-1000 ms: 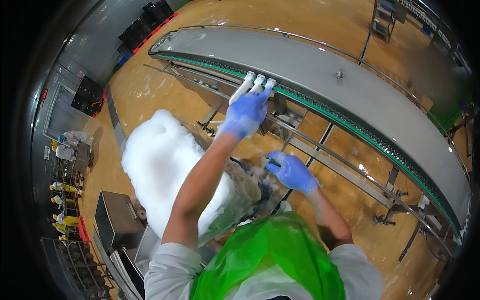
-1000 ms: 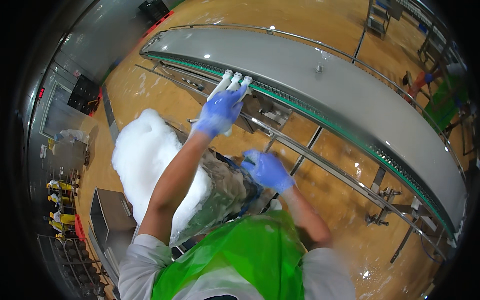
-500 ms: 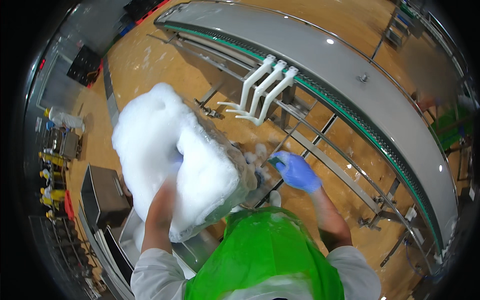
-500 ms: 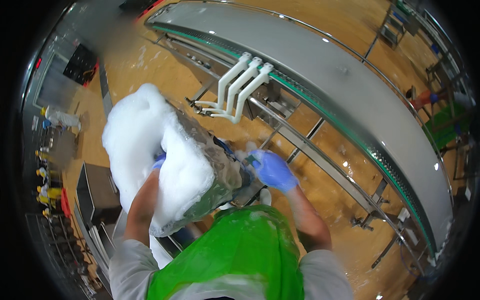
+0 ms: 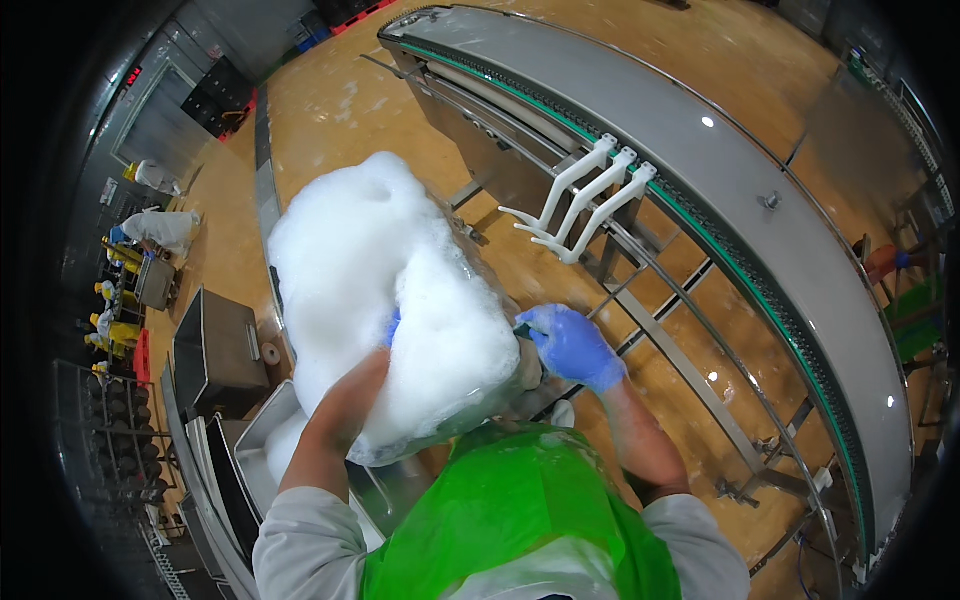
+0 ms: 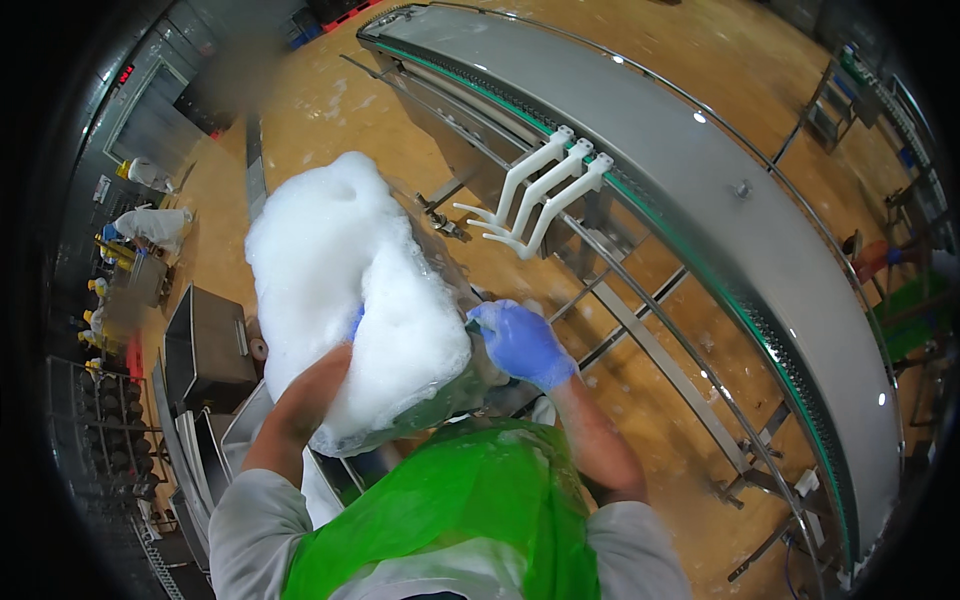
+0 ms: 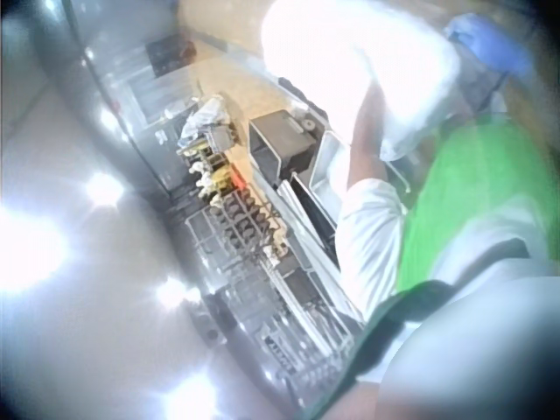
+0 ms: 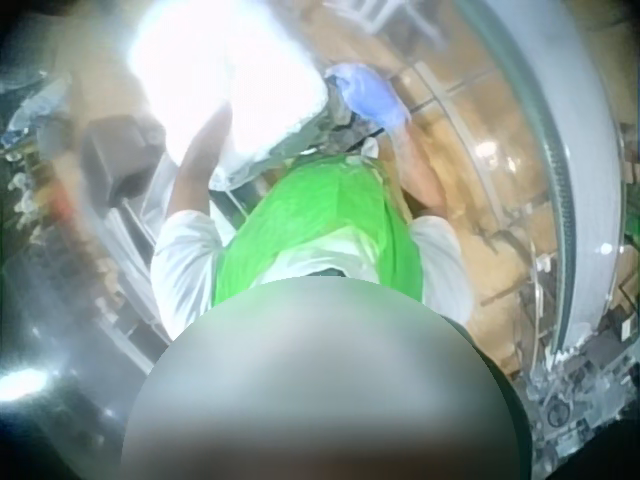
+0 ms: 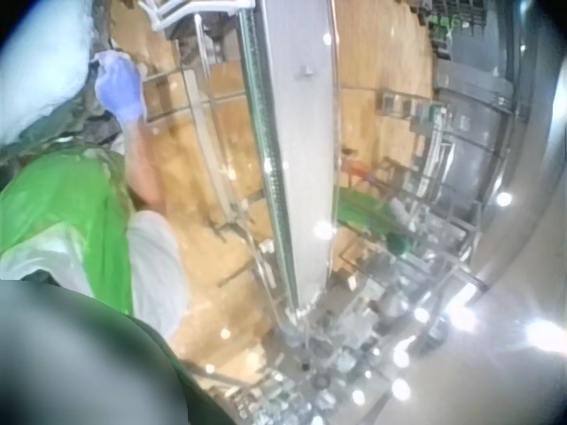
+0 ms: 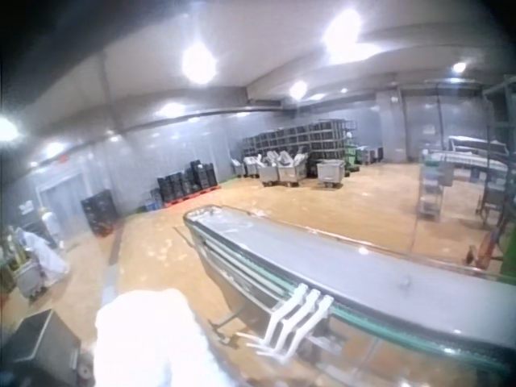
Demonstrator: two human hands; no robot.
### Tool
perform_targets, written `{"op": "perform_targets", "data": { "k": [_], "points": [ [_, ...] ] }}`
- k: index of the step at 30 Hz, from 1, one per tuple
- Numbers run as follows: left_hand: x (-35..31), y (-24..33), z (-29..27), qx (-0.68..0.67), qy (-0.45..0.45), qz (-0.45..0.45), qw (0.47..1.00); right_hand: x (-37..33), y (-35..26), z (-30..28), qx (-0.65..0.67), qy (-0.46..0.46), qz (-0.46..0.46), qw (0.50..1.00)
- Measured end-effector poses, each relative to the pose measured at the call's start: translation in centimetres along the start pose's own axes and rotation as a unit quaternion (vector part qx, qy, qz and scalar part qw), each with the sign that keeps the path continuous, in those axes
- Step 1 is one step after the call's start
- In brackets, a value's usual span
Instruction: The person scrubs white plastic parts with a green sponge in a soapy water bath, rinses them, and places them on a conveyor belt. The person repeats this process for multiple parts throughout the clip.
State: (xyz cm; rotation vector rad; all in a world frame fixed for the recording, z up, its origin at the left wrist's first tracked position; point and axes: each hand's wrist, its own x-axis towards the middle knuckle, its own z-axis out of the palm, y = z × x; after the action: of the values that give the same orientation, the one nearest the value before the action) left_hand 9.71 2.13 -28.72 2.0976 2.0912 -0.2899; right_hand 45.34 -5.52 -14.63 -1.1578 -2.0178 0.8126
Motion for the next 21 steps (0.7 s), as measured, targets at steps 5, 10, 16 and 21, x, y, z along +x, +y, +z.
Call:
{"op": "perform_targets", "data": {
  "k": [5,10,16,21],
  "points": [
    [0.0,1.2,-0.4,-0.006,-0.008,0.014,1.0,1.5,-2.8,-2.3,-0.068,-0.038,0.014,0.997],
    [0.4,1.5,-1.5,-0.017,-0.005,0.037,0.999,3.9,-6.4,-2.4,-0.048,0.031,-0.082,0.995],
    [-1.1,-3.7,-7.1,-0.046,0.125,0.099,0.986,5.1,-9.4,2.2,-0.076,-0.07,-0.136,0.985],
    [-4.7,-2.0,-16.9,-0.232,0.385,0.157,0.88,11.1,-6.7,9.4,-0.121,-0.101,-0.118,0.98]
  ]
}}
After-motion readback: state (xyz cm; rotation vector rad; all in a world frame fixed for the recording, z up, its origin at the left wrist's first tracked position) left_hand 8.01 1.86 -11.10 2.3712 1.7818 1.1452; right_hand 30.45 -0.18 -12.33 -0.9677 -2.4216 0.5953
